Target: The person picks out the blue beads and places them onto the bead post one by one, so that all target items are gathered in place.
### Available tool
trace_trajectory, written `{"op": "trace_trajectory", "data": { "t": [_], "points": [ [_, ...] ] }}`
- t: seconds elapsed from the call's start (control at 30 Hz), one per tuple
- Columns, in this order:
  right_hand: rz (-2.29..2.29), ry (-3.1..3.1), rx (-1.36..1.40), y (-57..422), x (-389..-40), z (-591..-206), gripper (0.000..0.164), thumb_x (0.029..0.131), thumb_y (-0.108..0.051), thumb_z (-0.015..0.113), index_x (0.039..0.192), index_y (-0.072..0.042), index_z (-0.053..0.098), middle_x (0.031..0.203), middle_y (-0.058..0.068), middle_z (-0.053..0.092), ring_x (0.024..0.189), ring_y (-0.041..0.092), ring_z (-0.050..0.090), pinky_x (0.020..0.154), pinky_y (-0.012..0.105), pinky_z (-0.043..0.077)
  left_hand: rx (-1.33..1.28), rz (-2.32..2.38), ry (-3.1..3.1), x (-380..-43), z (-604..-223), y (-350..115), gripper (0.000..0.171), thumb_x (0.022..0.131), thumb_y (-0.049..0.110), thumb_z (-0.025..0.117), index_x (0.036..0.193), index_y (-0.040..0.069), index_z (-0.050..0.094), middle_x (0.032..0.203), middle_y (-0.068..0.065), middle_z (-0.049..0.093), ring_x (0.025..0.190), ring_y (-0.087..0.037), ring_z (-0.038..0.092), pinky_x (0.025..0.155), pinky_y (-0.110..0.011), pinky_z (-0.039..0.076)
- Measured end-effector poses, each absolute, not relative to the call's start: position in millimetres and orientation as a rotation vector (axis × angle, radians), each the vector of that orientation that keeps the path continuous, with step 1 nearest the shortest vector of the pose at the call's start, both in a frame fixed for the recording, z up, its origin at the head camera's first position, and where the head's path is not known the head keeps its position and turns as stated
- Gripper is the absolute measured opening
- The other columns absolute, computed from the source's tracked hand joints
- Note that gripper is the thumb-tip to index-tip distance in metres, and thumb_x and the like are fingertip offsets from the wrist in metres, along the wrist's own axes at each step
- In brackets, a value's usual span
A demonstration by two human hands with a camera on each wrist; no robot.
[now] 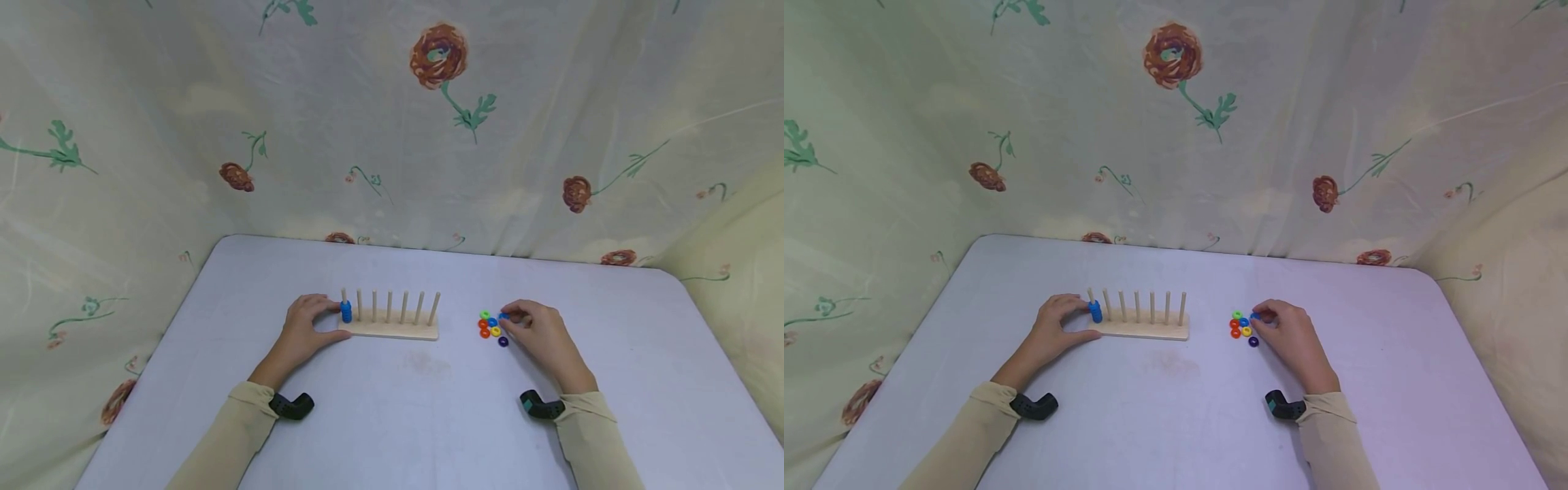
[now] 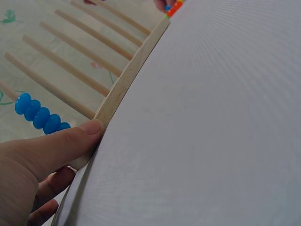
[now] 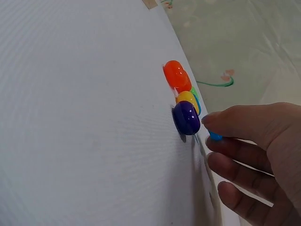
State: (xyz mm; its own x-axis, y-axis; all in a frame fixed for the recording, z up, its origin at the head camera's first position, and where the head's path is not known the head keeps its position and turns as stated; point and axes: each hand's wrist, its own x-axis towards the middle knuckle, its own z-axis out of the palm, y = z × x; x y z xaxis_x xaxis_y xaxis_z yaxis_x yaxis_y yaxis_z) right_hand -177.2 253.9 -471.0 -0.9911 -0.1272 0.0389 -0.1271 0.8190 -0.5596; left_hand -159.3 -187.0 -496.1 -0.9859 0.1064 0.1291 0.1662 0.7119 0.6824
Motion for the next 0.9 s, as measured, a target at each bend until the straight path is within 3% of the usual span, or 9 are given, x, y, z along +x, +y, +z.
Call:
{"op": "trace_trajectory", "data": {
  "t": [0.9],
  "points": [
    [-0.91,3.037,-0.313,253.2,-178.2,-467.6,0.024,0.095,-0.016,0.075,0.118,-0.01,0.077,0.107,0.009,0.076,0.088,0.021,0.063,0.074,0.027,0.052,-0.235,-1.145,-2.826,-160.1,-496.1,-187.7,0.057,0.074,0.032,0.094,0.123,0.009,0.074,0.137,-0.015,0.066,0.139,-0.035,0.048,0.123,-0.061,0.027]
  ]
}}
